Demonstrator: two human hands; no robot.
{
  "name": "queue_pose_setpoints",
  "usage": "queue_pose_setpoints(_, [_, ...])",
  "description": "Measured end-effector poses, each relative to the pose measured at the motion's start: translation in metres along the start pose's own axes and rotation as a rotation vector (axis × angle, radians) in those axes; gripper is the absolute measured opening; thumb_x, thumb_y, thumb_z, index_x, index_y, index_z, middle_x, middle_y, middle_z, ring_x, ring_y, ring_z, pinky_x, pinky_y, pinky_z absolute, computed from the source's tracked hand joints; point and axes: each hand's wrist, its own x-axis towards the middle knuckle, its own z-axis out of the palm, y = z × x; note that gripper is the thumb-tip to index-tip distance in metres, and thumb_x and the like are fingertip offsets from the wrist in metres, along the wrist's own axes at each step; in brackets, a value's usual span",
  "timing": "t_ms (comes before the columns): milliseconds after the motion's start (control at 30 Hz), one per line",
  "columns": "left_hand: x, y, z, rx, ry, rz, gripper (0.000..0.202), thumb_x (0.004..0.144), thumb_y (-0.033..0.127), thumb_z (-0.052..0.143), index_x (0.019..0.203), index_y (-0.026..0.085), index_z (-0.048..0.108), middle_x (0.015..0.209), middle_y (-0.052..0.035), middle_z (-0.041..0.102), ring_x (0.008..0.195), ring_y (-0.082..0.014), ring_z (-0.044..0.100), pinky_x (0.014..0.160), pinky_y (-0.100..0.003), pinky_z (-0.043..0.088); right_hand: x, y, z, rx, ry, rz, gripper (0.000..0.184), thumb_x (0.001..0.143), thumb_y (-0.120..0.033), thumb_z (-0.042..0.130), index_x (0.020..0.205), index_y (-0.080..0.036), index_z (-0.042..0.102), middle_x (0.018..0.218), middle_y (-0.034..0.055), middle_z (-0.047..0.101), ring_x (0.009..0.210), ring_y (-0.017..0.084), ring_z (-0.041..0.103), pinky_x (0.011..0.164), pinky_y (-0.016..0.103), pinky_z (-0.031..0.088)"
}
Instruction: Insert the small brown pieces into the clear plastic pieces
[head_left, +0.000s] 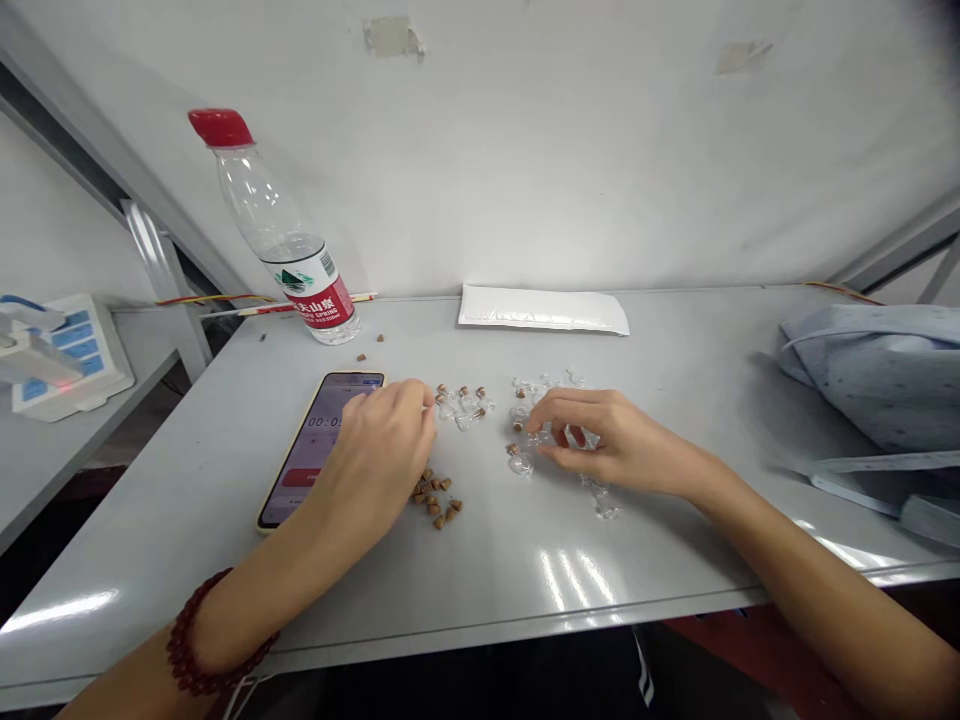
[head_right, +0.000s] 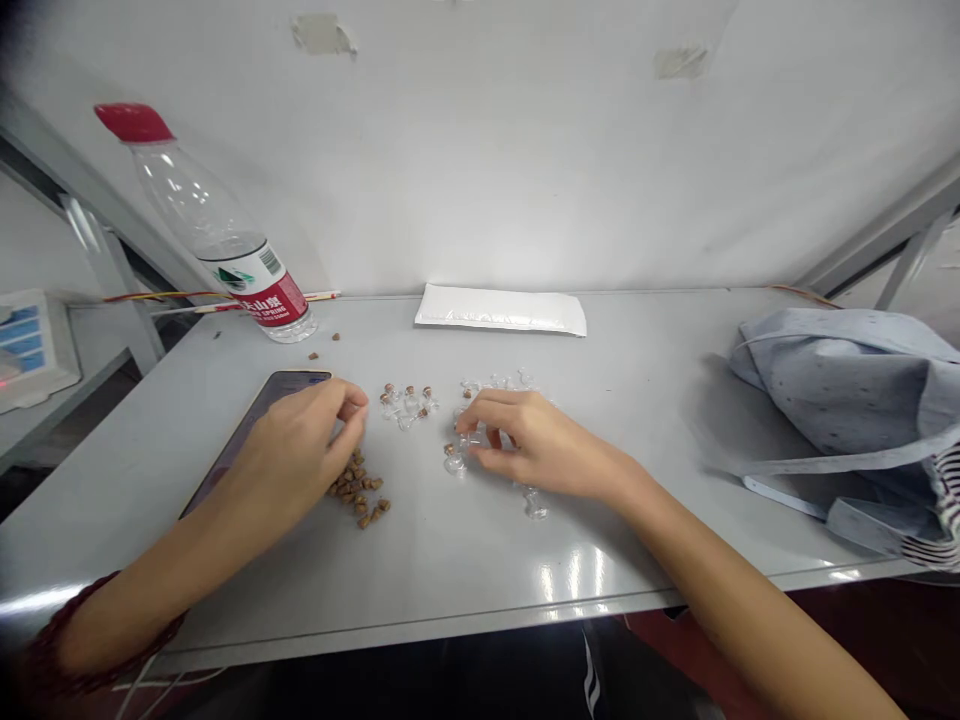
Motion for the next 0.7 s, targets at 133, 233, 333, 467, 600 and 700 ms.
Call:
queue_pose_setpoints(133, [0.001,-0.003,0.001,0.008,-0.025,-0.114,0.012,0.086,0.016,0.038,0.088,0.017,0.050,0.070,-0.0030,0.060,0.059,-0.0189,0.053,0.056,-0.031,0.039,0.000,0.001,0.000,0.015,0.033,0.006,0.014,0.087,-0.022,0.054,0.098,-0.020,0.062,0.092,0.0030,0.062,0.067,0.011,0.054,0.063,0.026,0.046])
queue_pose_setpoints(233, [-0.003,0.005,0.004,-0.092,0.181,0.051,0.014,0.090,0.016,0.037,0.087,0.017,0.051,0.081,-0.0056,0.061,0.076,-0.0198,0.055,0.067,-0.031,0.044,0.001,-0.001,0.002,0.079,0.074,0.005,0.013,0.087,-0.023,0.056,0.097,-0.021,0.063,0.094,0.0035,0.063,0.069,0.011,0.056,0.066,0.027,0.049])
queue_pose_setpoints(333, [-0.009,0.016,0.006,-0.319,0.121,0.278,0.013,0.092,0.017,0.041,0.088,0.018,0.053,0.086,-0.0037,0.061,0.082,-0.0168,0.055,0.073,-0.028,0.046,0.003,-0.005,0.006,0.179,0.116,0.020,0.013,0.087,-0.025,0.058,0.098,-0.021,0.064,0.095,0.0044,0.064,0.076,0.013,0.059,0.071,0.029,0.052])
queue_pose_setpoints(467, [-0.013,0.023,0.005,-0.539,-0.077,0.270,0.008,0.091,0.020,0.051,0.086,0.019,0.058,0.085,-0.0009,0.062,0.078,-0.0137,0.057,0.064,-0.023,0.046,0.005,-0.008,0.013,0.314,0.146,0.034,0.012,0.086,-0.025,0.060,0.096,-0.021,0.065,0.095,0.0038,0.063,0.083,0.015,0.060,0.075,0.030,0.053])
queue_pose_setpoints(600, [-0.011,0.022,0.003,-0.570,-0.080,0.245,0.008,0.089,0.020,0.054,0.084,0.018,0.060,0.083,-0.0007,0.064,0.077,-0.0131,0.058,0.055,-0.020,0.044,0.006,-0.012,0.018,0.457,0.136,0.028,0.012,0.084,-0.021,0.062,0.096,-0.020,0.065,0.094,0.0032,0.061,0.082,0.014,0.060,0.077,0.031,0.053])
queue_pose_setpoints(700, [-0.010,0.023,0.003,-0.553,-0.051,0.264,0.009,0.089,0.018,0.054,0.083,0.018,0.061,0.082,-0.0001,0.065,0.076,-0.0129,0.058,0.061,-0.022,0.045,0.007,-0.015,0.019,0.572,0.096,0.060,0.011,0.083,-0.022,0.063,0.093,-0.018,0.066,0.093,0.0036,0.061,0.082,0.014,0.060,0.079,0.033,0.052])
